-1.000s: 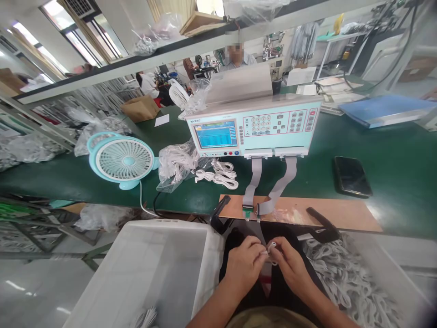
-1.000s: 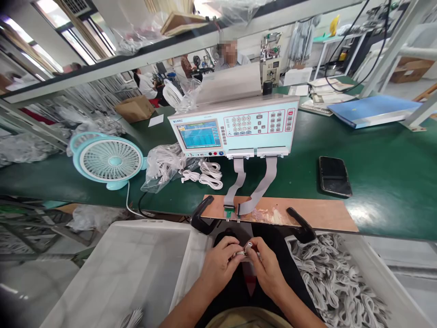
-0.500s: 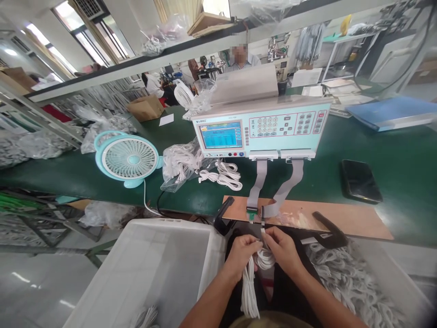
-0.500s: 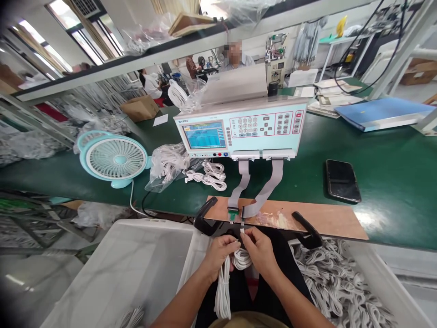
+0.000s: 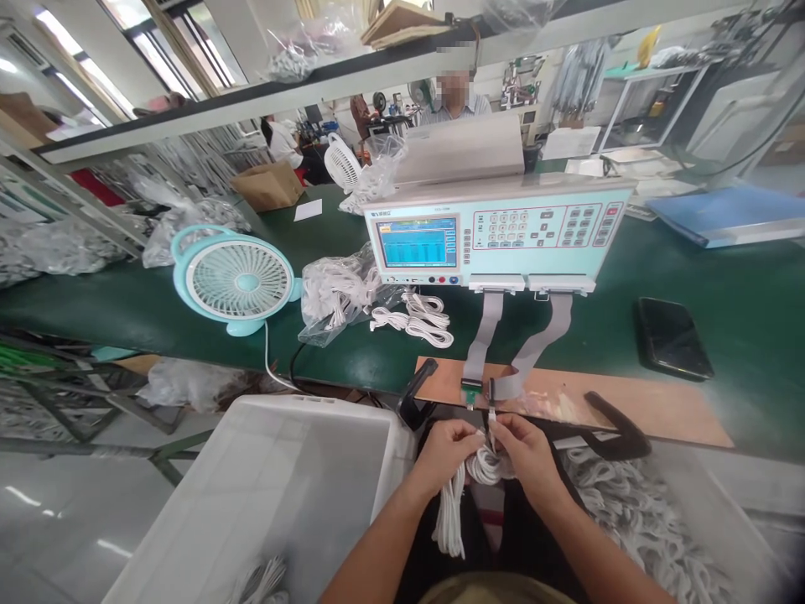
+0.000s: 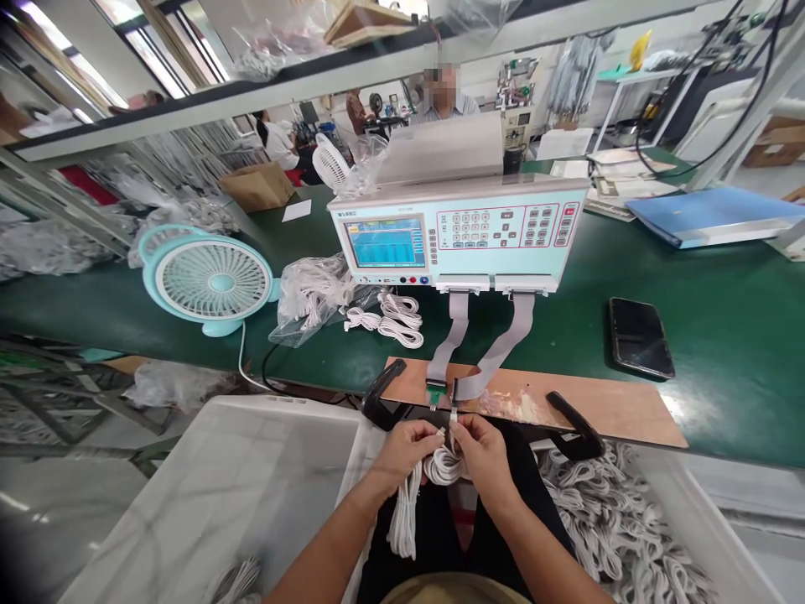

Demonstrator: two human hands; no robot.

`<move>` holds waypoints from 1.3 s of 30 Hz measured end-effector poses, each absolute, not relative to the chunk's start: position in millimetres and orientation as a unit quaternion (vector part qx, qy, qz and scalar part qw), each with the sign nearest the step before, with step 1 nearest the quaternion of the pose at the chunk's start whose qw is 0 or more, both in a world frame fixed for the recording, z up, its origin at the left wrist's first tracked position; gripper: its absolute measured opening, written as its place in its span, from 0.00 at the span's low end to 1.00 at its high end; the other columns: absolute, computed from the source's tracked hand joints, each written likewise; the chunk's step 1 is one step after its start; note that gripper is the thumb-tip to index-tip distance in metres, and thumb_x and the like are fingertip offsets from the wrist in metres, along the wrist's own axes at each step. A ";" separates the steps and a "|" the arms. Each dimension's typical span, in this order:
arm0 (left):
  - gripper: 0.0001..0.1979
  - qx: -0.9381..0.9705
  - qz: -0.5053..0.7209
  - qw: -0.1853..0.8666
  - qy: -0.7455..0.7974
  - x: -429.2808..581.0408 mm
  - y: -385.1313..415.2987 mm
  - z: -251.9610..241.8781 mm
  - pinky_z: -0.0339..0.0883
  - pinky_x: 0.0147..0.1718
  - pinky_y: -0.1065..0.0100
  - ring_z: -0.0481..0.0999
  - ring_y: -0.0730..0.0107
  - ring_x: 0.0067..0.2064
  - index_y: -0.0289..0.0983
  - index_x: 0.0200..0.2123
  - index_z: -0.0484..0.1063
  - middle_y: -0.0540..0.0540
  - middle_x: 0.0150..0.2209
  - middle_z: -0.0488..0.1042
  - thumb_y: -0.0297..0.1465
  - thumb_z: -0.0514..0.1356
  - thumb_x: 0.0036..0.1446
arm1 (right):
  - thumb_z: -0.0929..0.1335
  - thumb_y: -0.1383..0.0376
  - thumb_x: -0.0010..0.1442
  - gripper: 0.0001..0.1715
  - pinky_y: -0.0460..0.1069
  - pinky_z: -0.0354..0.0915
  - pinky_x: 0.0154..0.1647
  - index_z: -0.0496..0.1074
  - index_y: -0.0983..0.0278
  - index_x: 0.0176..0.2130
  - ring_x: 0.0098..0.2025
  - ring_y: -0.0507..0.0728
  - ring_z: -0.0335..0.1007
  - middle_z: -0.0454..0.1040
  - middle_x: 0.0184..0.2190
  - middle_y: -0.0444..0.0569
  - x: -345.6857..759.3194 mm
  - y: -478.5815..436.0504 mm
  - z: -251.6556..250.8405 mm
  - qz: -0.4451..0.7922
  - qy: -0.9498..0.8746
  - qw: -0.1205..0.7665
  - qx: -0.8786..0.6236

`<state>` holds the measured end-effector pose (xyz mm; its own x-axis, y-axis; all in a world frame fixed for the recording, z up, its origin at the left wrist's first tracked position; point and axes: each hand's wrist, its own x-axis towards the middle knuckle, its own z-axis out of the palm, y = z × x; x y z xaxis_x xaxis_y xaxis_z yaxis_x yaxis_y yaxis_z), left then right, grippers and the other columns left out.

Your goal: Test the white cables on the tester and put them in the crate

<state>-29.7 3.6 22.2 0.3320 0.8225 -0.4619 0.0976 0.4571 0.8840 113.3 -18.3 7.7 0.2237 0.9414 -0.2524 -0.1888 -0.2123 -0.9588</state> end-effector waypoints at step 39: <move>0.22 0.280 0.482 0.652 0.513 2.0 0.6 8.9 0.54 0.21 0.73 0.59 0.77 0.20 0.32 0.21 0.71 0.53 0.17 0.63 0.48 0.67 0.41 | 0.75 0.49 0.44 0.23 0.45 0.55 0.23 0.78 0.65 0.31 0.24 0.52 0.55 0.66 0.20 0.43 118.4 -17.4 -5.0 0.597 -0.280 0.503 -0.559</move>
<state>2.0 0.6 8.9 0.0081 0.9168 -0.3994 -0.3412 0.3779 0.8607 118.4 -17.4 -5.0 0.1303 0.9133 -0.3859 -0.2869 -0.3378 -0.8964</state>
